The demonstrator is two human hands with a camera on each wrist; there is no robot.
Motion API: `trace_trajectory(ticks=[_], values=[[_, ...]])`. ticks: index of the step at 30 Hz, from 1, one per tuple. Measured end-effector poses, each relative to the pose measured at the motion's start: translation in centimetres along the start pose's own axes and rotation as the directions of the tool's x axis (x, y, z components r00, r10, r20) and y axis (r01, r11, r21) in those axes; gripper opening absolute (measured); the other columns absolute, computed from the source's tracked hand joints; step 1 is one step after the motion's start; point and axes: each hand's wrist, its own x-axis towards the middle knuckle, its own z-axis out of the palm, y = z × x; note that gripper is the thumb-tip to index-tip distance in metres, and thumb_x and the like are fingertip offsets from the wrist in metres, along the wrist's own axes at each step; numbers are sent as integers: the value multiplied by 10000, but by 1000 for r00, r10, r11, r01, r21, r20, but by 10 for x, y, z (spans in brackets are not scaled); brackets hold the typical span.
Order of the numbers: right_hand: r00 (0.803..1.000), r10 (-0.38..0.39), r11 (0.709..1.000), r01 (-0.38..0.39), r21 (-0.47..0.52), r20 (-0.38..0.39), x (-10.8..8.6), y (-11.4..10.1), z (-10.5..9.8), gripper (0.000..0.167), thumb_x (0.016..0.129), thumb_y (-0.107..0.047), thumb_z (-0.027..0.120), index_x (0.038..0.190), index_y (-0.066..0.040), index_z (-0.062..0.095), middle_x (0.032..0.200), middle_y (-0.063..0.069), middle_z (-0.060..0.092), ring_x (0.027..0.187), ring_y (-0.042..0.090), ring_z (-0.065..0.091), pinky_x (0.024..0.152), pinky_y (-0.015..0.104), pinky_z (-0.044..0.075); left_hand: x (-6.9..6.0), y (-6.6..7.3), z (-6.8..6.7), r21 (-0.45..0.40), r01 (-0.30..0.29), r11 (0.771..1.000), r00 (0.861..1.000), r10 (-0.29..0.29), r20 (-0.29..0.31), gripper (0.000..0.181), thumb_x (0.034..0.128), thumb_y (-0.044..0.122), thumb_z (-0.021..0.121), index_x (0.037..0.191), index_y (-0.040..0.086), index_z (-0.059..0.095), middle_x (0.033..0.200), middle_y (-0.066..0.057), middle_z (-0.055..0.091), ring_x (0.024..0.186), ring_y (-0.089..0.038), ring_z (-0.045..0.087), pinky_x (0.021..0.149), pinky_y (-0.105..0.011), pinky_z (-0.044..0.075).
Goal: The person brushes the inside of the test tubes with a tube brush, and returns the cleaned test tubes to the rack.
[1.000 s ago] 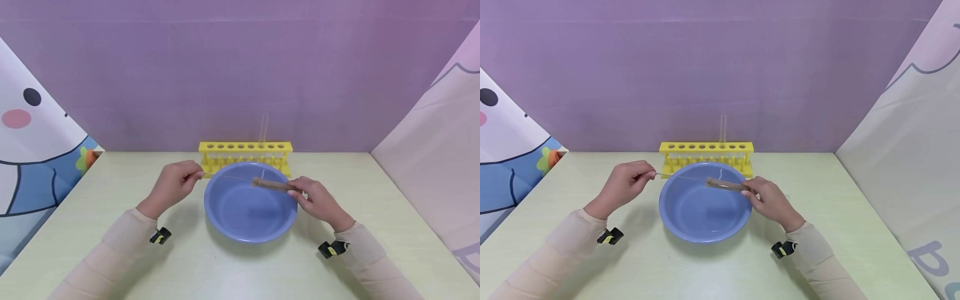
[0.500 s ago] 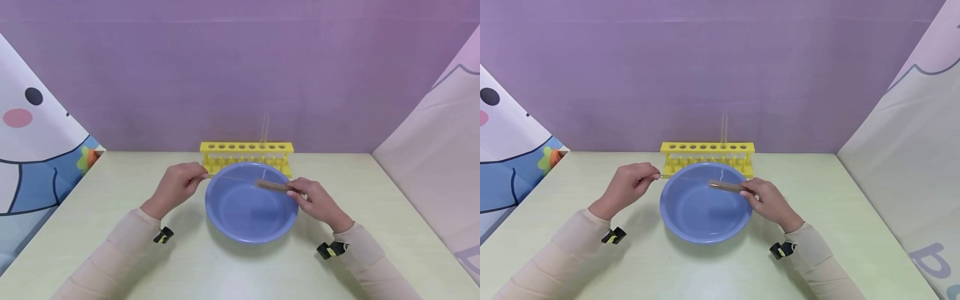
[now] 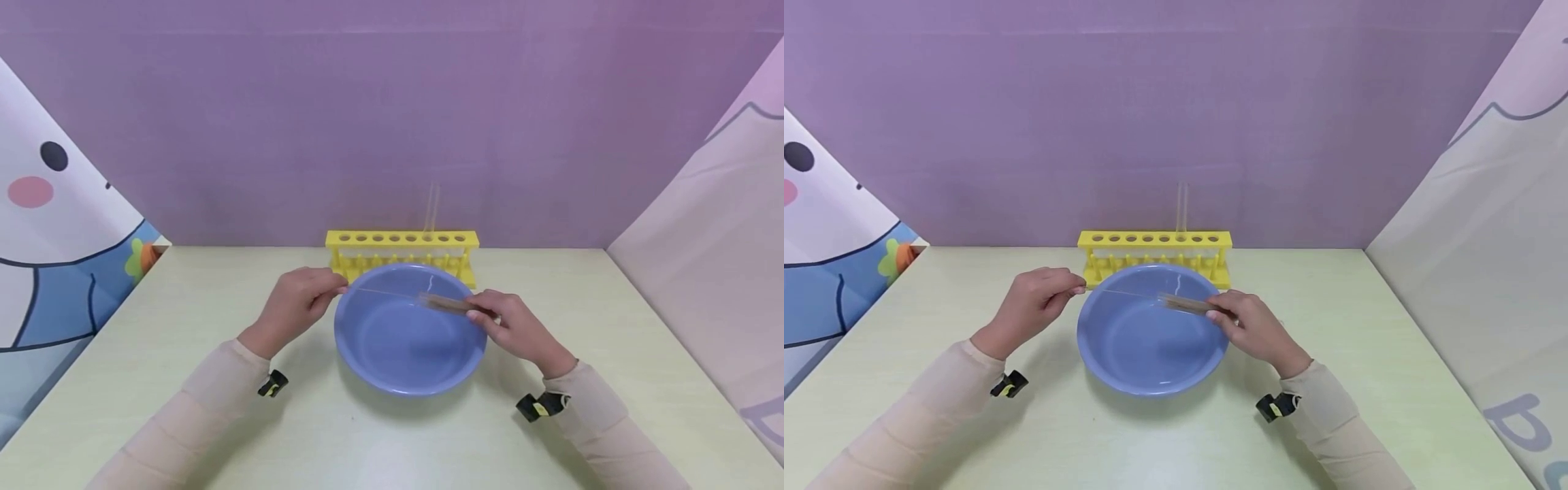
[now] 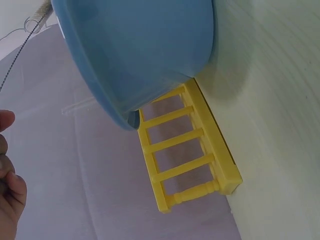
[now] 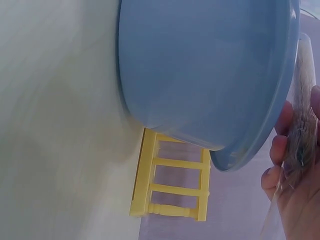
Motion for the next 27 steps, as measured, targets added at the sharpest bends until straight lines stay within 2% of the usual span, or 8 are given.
trace_trajectory(ticks=[3, 6, 9, 10, 16, 17, 20, 27], values=[[1000, -6, 1000, 6, 10, 3, 1, 1, 0, 168, 878, 19, 610, 1037, 22, 664, 805, -8, 599, 653, 36, 471, 526, 207, 422, 1, 0, 3, 1, -26, 1000, 1000, 26, -6, 78, 839, 170, 693, 841, 97, 664, 718, 8, 661, 593, -102, 558, 609, -292, 500], [1000, 3, 1000, -3, 19, 12, 2, -1, -1, 153, 879, 13, 612, 1023, 8, 664, 787, -17, 579, 624, 29, 450, 511, 205, 408, 3, 1, 6, 10, -60, 998, 998, 60, -17, 170, 725, 34, 768, 833, 97, 652, 697, 5, 649, 582, -112, 561, 587, -287, 487], [1000, 12, 1000, -13, 25, 20, 3, -2, -1, 143, 878, 5, 617, 1013, -6, 666, 776, -21, 570, 602, 25, 435, 499, 205, 399, 3, 3, 8, 19, -77, 997, 997, 78, -25, 202, 695, 26, 784, 827, 97, 650, 690, 2, 647, 587, -122, 580, 576, -283, 481], [1000, 14, 1000, -15, 28, 23, 3, -3, 0, 139, 878, 4, 617, 1007, -12, 667, 768, -16, 570, 596, 25, 432, 496, 206, 397, 3, 4, 9, 20, -83, 996, 996, 83, -26, 138, 752, 66, 758, 830, 98, 649, 695, 2, 651, 592, -124, 588, 573, -281, 479], [999, -1, 999, 0, 33, 34, 5, -3, 2, 118, 888, -4, 606, 983, -44, 665, 751, 4, 579, 606, 27, 438, 511, 210, 403, 3, 4, 14, 84, -138, 987, 990, 141, -28, 127, 789, 115, 743, 844, 113, 628, 646, 20, 597, 549, -120, 543, 521, -261, 418], [999, -5, 999, 4, 32, 35, 5, -3, 2, 117, 889, -6, 606, 982, -48, 665, 749, 3, 579, 608, 27, 438, 515, 211, 403, 3, 4, 15, 99, -149, 984, 988, 153, -27, 198, 729, 78, 781, 844, 115, 623, 623, 20, 566, 530, -119, 510, 509, -257, 395], [999, -11, 999, 9, 37, 37, 6, -3, 2, 124, 888, -2, 606, 988, -49, 663, 753, -10, 579, 613, 26, 445, 522, 212, 411, 5, 6, 16, 124, -181, 976, 982, 186, -31, 251, 682, 47, 806, 847, 110, 628, 592, 13, 509, 516, -120, 457, 503, -254, 374], [999, -2, 999, 0, 55, 45, 8, -5, 4, 130, 885, 10, 602, 991, -33, 665, 767, -20, 580, 640, 35, 476, 544, 216, 437, 8, 11, 19, 134, -220, 966, 974, 226, -30, 233, 712, 3, 777, 860, 113, 635, 632, -5, 554, 556, -142, 506, 525, -277, 411]])
